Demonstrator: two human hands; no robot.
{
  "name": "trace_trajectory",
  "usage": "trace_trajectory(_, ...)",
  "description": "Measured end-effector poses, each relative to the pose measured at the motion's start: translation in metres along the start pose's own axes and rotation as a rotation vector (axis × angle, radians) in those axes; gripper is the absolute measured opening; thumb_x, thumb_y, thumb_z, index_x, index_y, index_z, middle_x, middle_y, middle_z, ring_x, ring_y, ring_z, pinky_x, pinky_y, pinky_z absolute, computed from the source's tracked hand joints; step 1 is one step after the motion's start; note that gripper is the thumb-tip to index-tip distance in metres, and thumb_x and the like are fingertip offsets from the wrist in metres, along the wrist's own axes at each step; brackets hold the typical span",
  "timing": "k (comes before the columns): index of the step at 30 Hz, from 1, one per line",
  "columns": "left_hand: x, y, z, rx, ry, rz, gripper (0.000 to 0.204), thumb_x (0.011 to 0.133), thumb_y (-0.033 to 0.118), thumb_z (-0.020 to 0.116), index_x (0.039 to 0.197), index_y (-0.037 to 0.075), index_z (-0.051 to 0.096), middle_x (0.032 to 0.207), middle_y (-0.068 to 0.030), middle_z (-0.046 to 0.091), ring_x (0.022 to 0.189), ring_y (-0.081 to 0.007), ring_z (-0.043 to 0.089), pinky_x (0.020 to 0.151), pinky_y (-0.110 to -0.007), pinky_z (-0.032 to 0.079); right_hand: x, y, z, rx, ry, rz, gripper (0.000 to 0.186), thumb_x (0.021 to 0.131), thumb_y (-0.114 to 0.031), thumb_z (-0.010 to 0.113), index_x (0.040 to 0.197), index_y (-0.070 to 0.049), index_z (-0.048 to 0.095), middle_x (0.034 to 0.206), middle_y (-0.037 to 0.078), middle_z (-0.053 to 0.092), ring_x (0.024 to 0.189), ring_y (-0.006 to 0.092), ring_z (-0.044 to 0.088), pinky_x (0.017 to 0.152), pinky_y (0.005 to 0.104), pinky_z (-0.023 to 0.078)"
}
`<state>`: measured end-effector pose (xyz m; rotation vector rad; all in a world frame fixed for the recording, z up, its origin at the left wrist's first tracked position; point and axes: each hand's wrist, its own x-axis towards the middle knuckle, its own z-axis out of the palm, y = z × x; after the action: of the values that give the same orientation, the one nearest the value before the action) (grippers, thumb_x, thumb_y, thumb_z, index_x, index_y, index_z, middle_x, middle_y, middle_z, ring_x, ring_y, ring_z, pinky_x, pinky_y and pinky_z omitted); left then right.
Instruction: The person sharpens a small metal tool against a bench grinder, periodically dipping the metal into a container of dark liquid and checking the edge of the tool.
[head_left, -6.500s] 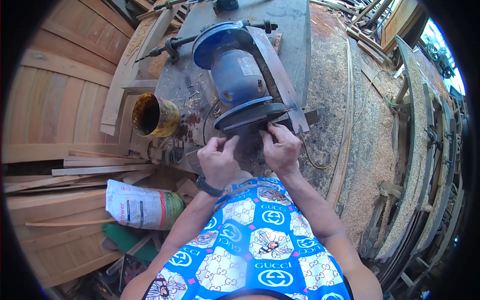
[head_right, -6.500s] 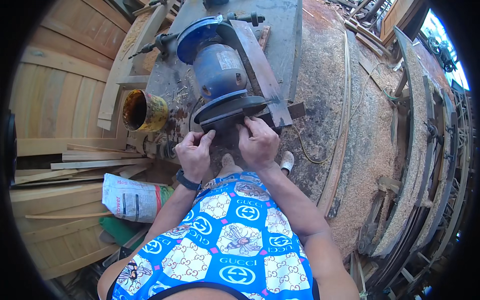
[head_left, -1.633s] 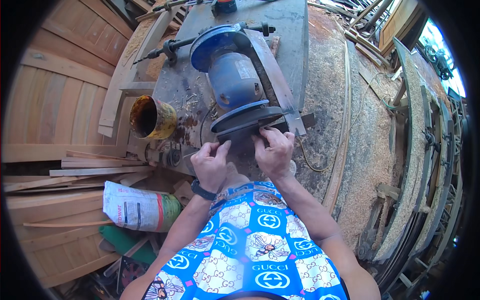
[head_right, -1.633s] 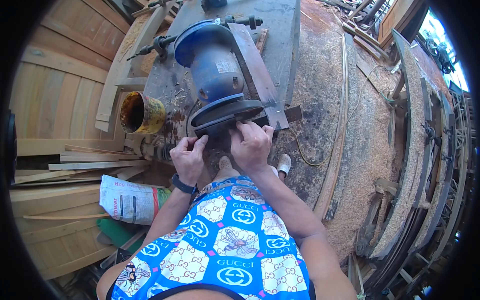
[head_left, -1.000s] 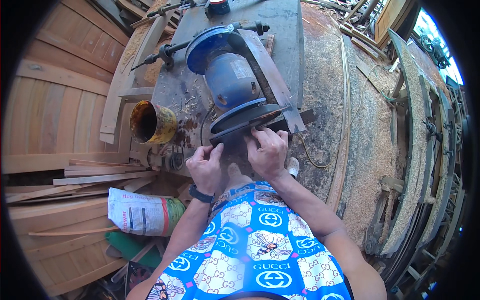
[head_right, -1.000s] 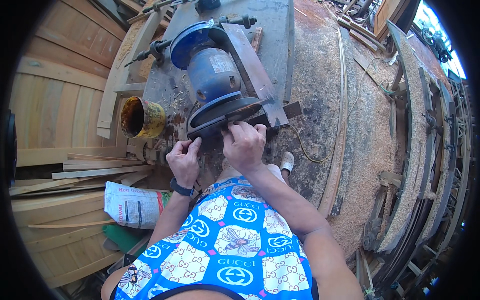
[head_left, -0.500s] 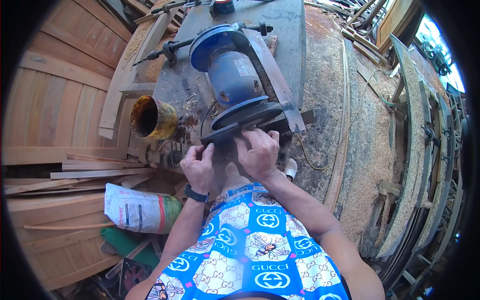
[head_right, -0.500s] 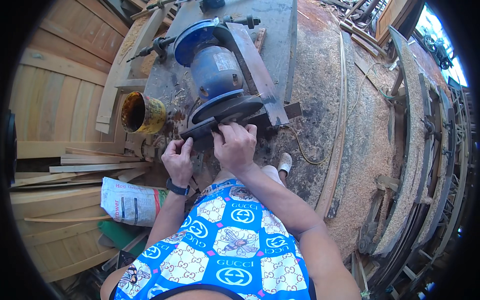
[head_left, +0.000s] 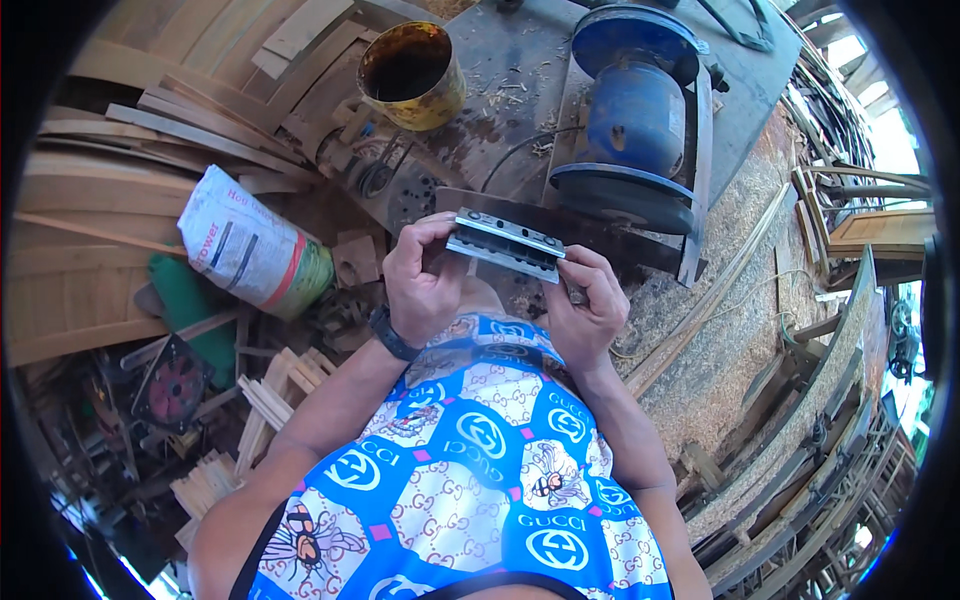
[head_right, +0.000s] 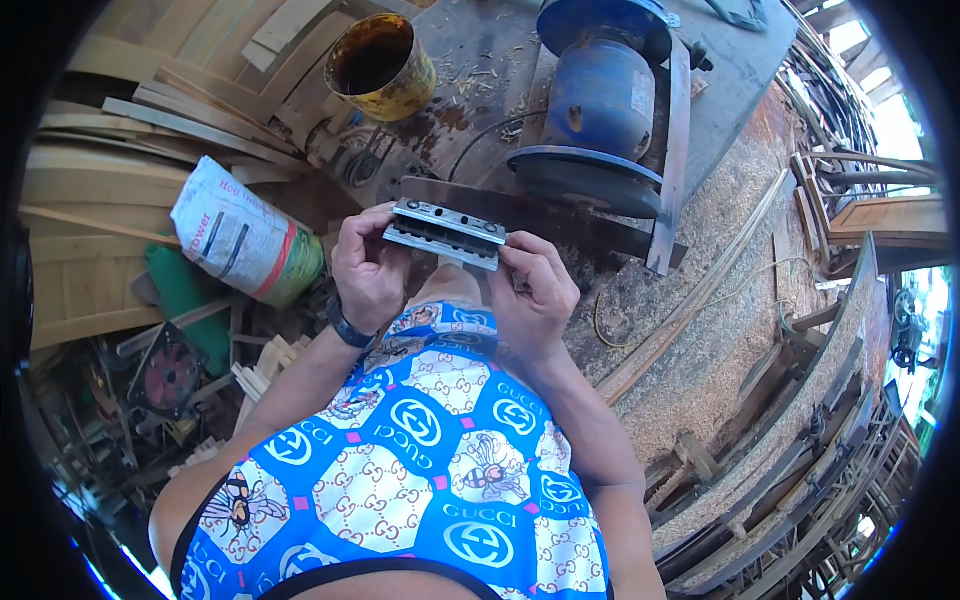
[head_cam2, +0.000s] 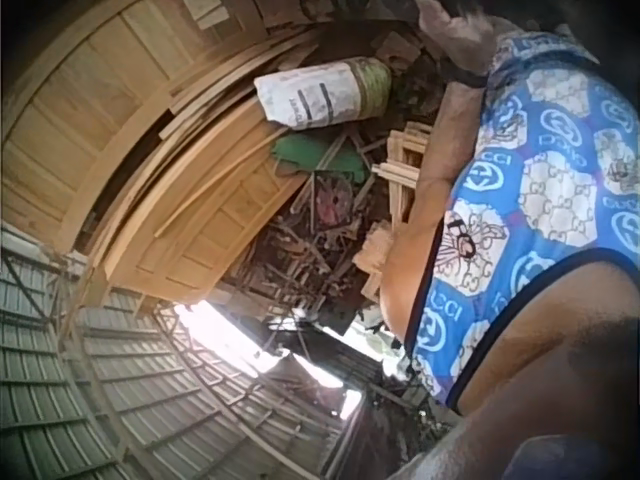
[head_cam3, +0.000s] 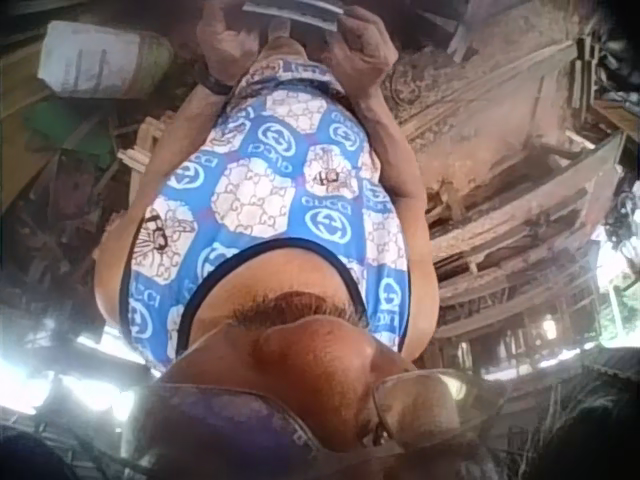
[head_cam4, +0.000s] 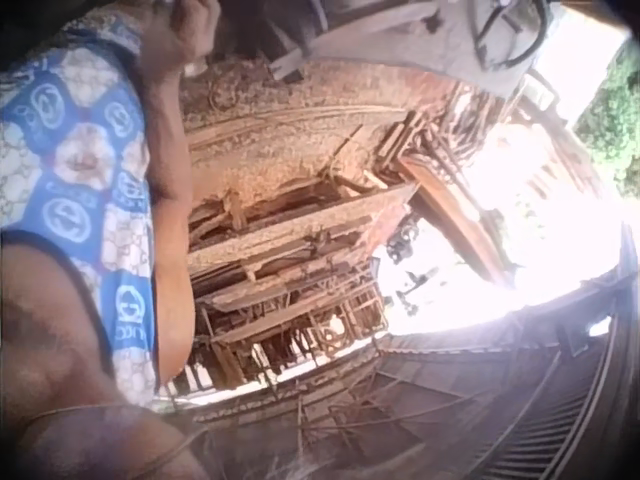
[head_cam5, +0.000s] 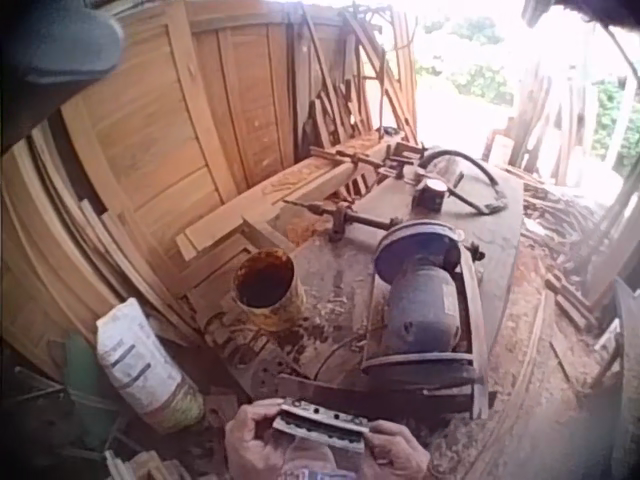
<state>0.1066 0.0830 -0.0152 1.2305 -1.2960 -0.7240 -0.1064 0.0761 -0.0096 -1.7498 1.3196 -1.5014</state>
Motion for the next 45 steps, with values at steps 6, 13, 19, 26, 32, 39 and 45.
trace_trajectory(6,-0.013,-0.014,-0.014,0.105,0.015,-0.015,0.033,0.093,-0.011,0.08,0.12,-0.002,0.063,0.127,-0.0174,0.075,0.108,-0.0188,0.076,0.092,-0.032,0.062,-0.005,0.005,0.009,0.014,-0.082,0.067,0.021,0.084,0.008,0.085,0.101,0.001,0.075,0.108,0.017,0.079,0.093,0.0262,0.079,0.078,0.0338,0.062)
trace_trajectory(13,-0.013,0.0,-0.019,0.182,0.053,-0.089,0.032,0.093,-0.006,0.084,0.118,-0.002,0.064,0.111,-0.0123,0.079,0.095,-0.014,0.076,0.085,-0.03,0.061,-0.005,0.005,0.019,0.009,-0.138,0.141,0.02,0.082,0.005,0.087,0.099,0.0,0.076,0.107,0.016,0.079,0.095,0.0274,0.079,0.084,0.0356,0.061)
trace_trajectory(19,-0.015,-0.002,-0.023,0.225,0.085,-0.085,0.031,0.094,-0.004,0.084,0.117,-0.002,0.065,0.105,-0.0102,0.079,0.092,-0.0125,0.075,0.083,-0.028,0.06,-0.004,0.007,0.025,0.033,-0.156,0.152,0.021,0.082,0.005,0.088,0.099,0.001,0.076,0.107,0.015,0.08,0.096,0.0274,0.079,0.085,0.0354,0.061)
trace_trajectory(26,-0.014,-0.006,-0.022,0.249,0.101,-0.077,0.031,0.094,-0.002,0.084,0.118,-0.002,0.065,0.104,-0.0102,0.079,0.091,-0.012,0.075,0.082,-0.028,0.06,0.0,0.009,0.025,0.054,-0.168,0.169,0.02,0.082,0.005,0.087,0.098,0.001,0.076,0.108,0.016,0.08,0.097,0.027,0.079,0.087,0.0351,0.061)
trace_trajectory(32,-0.011,-0.002,-0.02,0.249,0.096,-0.089,0.03,0.095,-0.002,0.084,0.118,-0.002,0.065,0.102,-0.0098,0.079,0.091,-0.0117,0.075,0.082,-0.028,0.06,0.002,0.008,0.024,0.058,-0.167,0.203,0.019,0.082,0.005,0.086,0.098,0.001,0.075,0.107,0.016,0.08,0.097,0.0268,0.079,0.087,0.0353,0.061)
trace_trajectory(39,-0.011,0.002,-0.019,0.215,0.103,-0.12,0.029,0.095,-0.003,0.083,0.118,-0.003,0.065,0.102,-0.0096,0.079,0.091,-0.0116,0.075,0.082,-0.028,0.061,0.003,0.007,0.024,0.047,-0.163,0.177,0.019,0.082,0.005,0.087,0.097,0.001,0.076,0.106,0.015,0.08,0.095,0.026,0.079,0.086,0.0346,0.061)
trace_trajectory(45,-0.011,0.004,-0.019,0.178,0.111,-0.129,0.029,0.095,-0.003,0.083,0.118,-0.003,0.065,0.102,-0.0099,0.079,0.091,-0.0118,0.075,0.083,-0.028,0.061,0.003,0.005,0.026,0.057,-0.159,0.183,0.018,0.082,0.004,0.087,0.097,0.001,0.076,0.105,0.014,0.08,0.095,0.0259,0.079,0.085,0.0346,0.061)
